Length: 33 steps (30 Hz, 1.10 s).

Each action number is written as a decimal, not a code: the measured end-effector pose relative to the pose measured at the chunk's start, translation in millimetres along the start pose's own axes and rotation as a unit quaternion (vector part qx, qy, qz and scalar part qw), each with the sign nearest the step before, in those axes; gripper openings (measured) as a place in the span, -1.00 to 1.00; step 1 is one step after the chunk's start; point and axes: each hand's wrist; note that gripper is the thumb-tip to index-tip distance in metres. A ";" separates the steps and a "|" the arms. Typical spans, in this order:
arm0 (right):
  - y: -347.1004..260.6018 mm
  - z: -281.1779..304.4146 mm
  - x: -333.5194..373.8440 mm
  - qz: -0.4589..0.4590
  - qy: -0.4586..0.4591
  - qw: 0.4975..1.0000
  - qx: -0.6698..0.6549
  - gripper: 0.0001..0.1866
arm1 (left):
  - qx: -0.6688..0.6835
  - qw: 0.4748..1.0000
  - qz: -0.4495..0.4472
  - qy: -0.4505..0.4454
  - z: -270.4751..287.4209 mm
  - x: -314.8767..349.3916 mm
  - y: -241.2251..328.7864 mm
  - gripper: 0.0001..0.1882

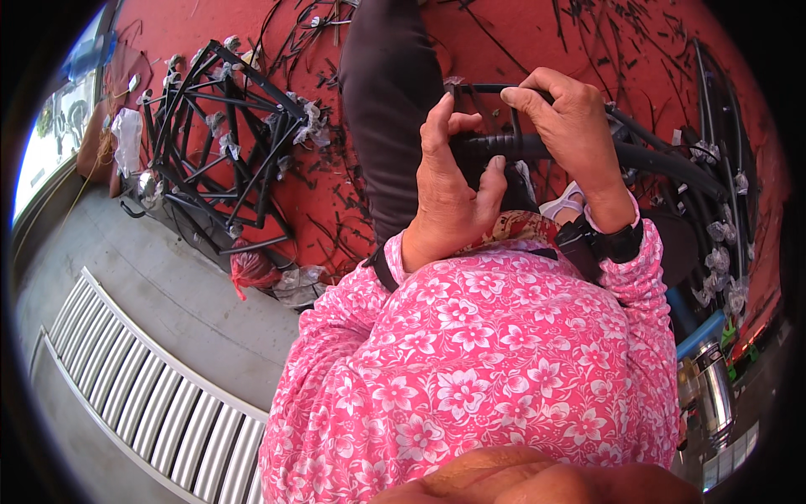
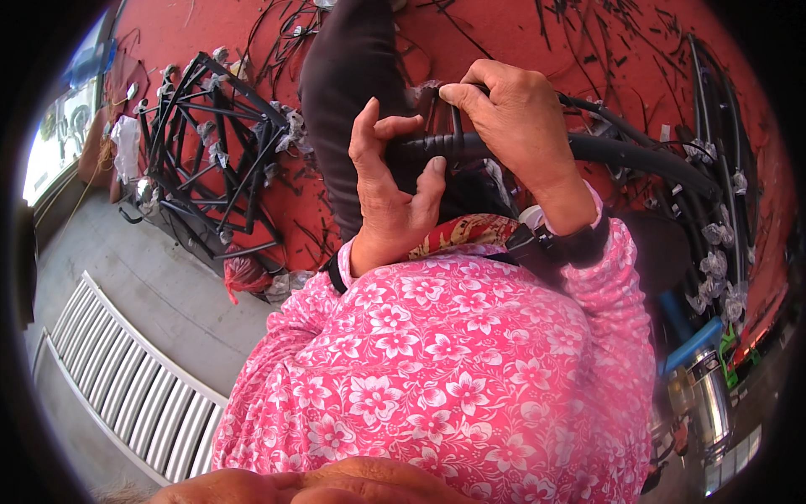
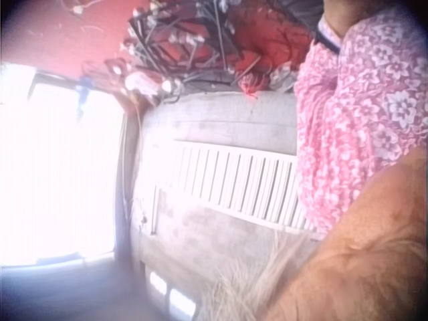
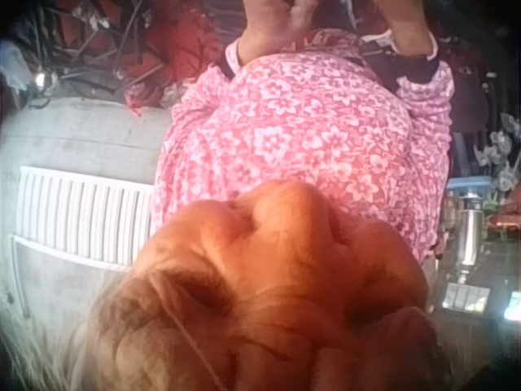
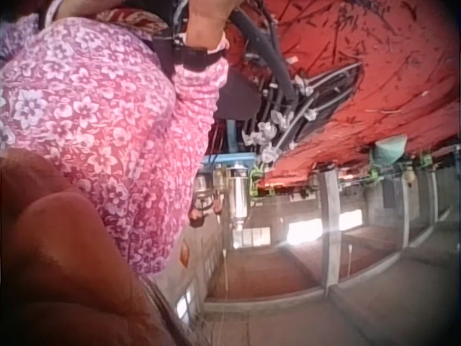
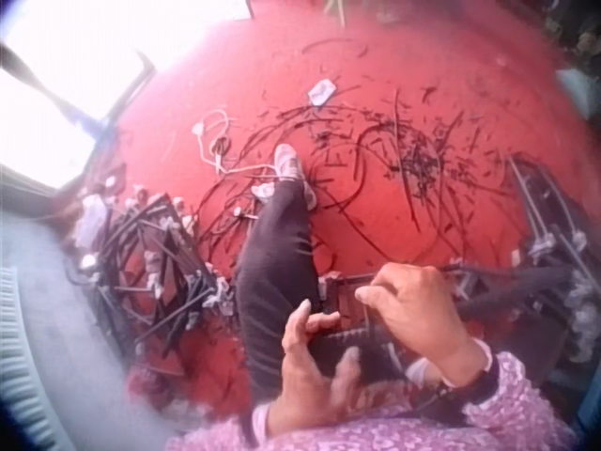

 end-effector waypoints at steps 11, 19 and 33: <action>0.1 -1.6 2.8 0.021 0.011 1.000 -0.013 -0.74 | -0.150 0.988 0.003 -0.039 8.0 -11.2 19.2 -0.13; -0.1 -2.4 6.4 0.026 0.024 0.999 -0.041 -0.76 | 0.237 0.933 0.237 -0.131 37.5 -44.6 -0.1 -0.45; -3.5 -1.3 3.4 0.048 0.040 0.997 -0.038 -0.77 | 0.404 0.861 0.225 -0.213 22.3 -69.9 -36.1 -0.53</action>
Point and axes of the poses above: each hand's wrist, its own x-axis away from the middle knuckle, its own z-axis out of the back of the hand, y = z × x, and after that the axes turned 10 degrees about x, right-handed
